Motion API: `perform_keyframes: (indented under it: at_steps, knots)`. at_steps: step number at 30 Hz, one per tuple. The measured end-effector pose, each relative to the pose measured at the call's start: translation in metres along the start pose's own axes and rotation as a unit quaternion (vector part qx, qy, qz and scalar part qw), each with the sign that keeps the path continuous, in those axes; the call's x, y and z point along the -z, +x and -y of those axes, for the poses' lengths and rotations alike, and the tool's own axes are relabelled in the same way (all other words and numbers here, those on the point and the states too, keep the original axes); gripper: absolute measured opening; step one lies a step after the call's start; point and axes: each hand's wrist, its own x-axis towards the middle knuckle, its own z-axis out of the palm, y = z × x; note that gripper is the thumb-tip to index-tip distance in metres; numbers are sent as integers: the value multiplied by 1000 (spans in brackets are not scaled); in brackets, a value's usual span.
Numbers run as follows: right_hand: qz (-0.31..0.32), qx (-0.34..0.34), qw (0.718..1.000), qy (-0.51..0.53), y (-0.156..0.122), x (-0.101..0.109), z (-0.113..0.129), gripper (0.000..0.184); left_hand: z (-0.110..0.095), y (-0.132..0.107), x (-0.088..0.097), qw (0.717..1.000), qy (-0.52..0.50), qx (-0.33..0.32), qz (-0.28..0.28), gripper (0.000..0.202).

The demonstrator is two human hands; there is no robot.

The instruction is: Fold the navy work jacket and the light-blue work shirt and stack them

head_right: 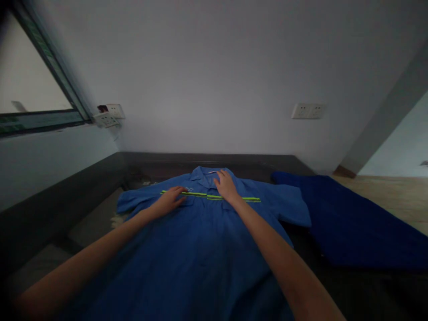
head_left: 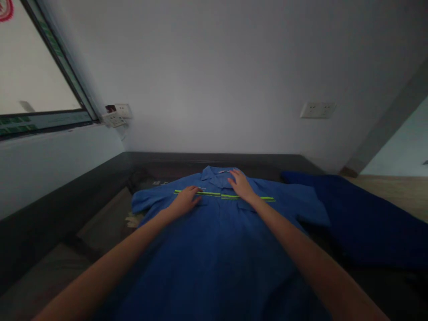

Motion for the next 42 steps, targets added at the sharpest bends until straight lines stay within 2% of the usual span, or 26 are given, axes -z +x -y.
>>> perform_keyframes:
  at_steps: [3, 6, 8, 12, 17, 20, 23, 27, 31, 33, 36, 39, 42]
  knots:
    - [45, -79, 991, -99, -46, 34, -41, 50, -48, -4, -25, 999, -37, -39, 3, 41]
    - [91, -166, 969, -157, -83, 55, -73, 55, -77, -7, -45, 999, -24, -36, 8, 49]
    - [113, -198, 959, -170, -99, 60, -87, 57, -85, -8, -54, 1000, 3, -22, 0, 51]
    - [125, -200, 955, -177, -110, 59, -98, 59, -85, -8, -62, 999, 39, -24, -14, 49]
    - [137, -200, 953, -179, -109, 62, -94, 62, -86, -8, -59, 998, 54, -23, -5, 49]
    - [105, -189, 957, -193, -110, 69, -84, 61, -87, -9, -59, 999, 46, -18, -11, 50]
    - [68, -120, 967, -212, -115, 73, -66, 57, -86, -8, -60, 999, 27, -3, -23, 56]
    - [66, -2, 977, -202, -133, 69, -42, 52, -84, -7, -62, 1000, 13, 2, -26, 59]
    - [31, 22, 987, -159, -150, 69, -30, 47, -82, -6, -64, 999, 12, -2, -30, 59]
    - [-16, 28, 993, -110, -156, 80, -27, 44, -82, -6, -64, 999, 11, -3, -31, 59]
    - [-66, 27, 997, -25, -173, 110, -23, 35, -82, -6, -64, 999, 10, -9, -34, 58]
    - [-19, -40, 999, 7, -213, 149, -20, 27, -82, -8, -64, 999, 18, -18, -39, 56]
    - [63, -139, 987, -58, -273, 180, -17, 28, -83, -11, -61, 996, 39, -32, -73, 51]
